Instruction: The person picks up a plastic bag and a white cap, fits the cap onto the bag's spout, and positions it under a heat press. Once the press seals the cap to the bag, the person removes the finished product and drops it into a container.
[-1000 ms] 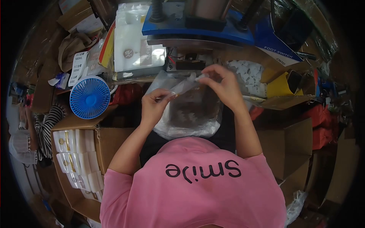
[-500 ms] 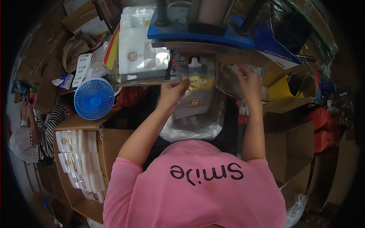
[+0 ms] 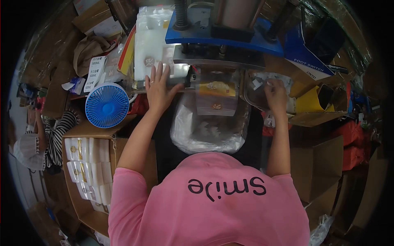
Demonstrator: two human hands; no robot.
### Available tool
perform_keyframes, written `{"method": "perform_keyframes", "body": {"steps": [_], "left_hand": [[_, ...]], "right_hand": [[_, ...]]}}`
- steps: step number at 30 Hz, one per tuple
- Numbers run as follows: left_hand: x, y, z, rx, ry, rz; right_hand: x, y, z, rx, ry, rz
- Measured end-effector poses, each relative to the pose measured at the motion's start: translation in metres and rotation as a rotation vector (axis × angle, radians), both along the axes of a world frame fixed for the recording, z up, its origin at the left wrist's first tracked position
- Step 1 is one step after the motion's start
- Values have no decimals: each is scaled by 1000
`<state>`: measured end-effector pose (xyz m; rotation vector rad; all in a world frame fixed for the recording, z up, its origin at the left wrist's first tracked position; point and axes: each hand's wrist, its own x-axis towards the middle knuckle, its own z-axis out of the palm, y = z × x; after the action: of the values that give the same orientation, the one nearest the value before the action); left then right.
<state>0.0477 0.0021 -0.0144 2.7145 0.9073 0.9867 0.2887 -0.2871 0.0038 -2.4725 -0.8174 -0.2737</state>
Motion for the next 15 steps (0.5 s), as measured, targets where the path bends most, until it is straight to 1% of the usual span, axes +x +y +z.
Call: {"method": "perform_keyframes", "body": {"steps": [2, 3, 4, 5, 6, 7, 8, 9, 10, 11, 13, 14, 15], "left_hand": [[-25, 0, -12, -39, 15, -115], [-34, 2, -12, -9, -28, -129], [-43, 6, -11, -13, -15, -135], [-50, 9, -10, -153, -86, -162], [-53, 9, -4, -291, -165, -187], [-51, 0, 5, -433, -276, -186], [-51, -12, 17, -441, -282, -189], [-53, -26, 29, -705, -372, -233], [-51, -37, 34, -970, -459, -280], [-46, -46, 32, -978, -466, -291], [-39, -61, 28, -1005, -378, -405], [-36, -63, 13, -1027, -312, -414], [-34, -68, 5, -1027, -315, -415]], "right_hand": [[5, -4, 2, 361, 151, 206], [4, -4, 4, 367, 159, 198], [1, -5, 6, 541, 435, 189], [-1, -7, 9, 708, 707, 176], [-3, -8, 12, 703, 707, 172], [-7, -6, 16, 641, 666, 187], [-11, -5, 21, 577, 621, 202], [-19, 1, 28, 569, 612, 197], [-32, 12, 35, 618, 628, 234], [-44, 21, 42, 667, 643, 271], [-66, 34, 59, 561, 673, 438], [-76, 39, 66, 555, 669, 436], [-84, 45, 72, 424, 594, 576]]}}
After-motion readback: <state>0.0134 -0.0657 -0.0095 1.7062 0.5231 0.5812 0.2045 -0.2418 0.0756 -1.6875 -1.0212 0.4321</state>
